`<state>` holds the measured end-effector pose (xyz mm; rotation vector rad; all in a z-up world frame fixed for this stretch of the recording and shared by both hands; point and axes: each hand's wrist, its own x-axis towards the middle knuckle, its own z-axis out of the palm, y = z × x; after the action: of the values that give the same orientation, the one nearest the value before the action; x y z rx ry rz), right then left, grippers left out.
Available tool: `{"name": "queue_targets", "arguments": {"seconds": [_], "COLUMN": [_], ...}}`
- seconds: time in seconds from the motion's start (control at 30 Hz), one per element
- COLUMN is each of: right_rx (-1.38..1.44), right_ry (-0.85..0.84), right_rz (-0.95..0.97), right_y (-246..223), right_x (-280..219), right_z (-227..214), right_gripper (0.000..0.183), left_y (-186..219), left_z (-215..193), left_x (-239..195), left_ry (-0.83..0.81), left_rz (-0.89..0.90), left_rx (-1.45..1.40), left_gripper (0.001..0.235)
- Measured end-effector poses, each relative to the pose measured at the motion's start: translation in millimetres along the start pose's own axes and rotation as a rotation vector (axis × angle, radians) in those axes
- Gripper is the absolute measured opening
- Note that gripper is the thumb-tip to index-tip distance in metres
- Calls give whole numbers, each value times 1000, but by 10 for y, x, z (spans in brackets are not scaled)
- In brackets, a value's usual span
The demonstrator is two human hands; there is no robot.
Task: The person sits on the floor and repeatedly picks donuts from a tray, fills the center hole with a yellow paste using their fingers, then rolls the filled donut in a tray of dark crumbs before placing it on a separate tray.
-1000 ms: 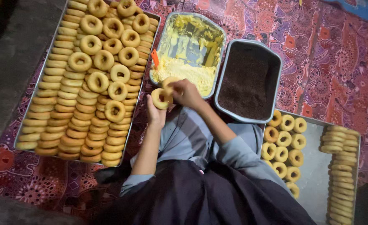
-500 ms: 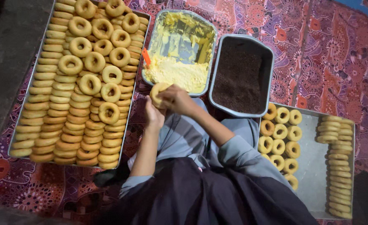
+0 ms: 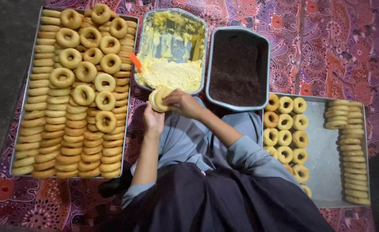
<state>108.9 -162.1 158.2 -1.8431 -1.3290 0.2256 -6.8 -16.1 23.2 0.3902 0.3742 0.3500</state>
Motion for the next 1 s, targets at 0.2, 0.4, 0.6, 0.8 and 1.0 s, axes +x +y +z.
{"name": "queue_targets", "arguments": {"seconds": [0.2, 0.4, 0.6, 0.8, 1.0], "right_rx": [-46, -253, -74, -179, -445], "right_ry": [109, 223, 191, 488, 374], "right_rz": [-99, 39, 144, 345, 741], "right_y": [-136, 296, 354, 732, 1831], "right_x": [-16, 210, 60, -683, -1577], "right_z": [-99, -9, -88, -465, -1324], "right_gripper": [29, 29, 27, 24, 19], "left_y": [-83, -73, -165, -630, -1425], "left_z": [33, -32, 85, 403, 1251], "left_x": [-50, -43, -73, 164, 552], "left_ry": [-12, 44, -38, -162, -346], "left_rz": [35, 46, 3, -169, 146], "left_rx": [30, 93, 85, 113, 1327], "left_gripper": [56, 60, 57, 53, 28]}}
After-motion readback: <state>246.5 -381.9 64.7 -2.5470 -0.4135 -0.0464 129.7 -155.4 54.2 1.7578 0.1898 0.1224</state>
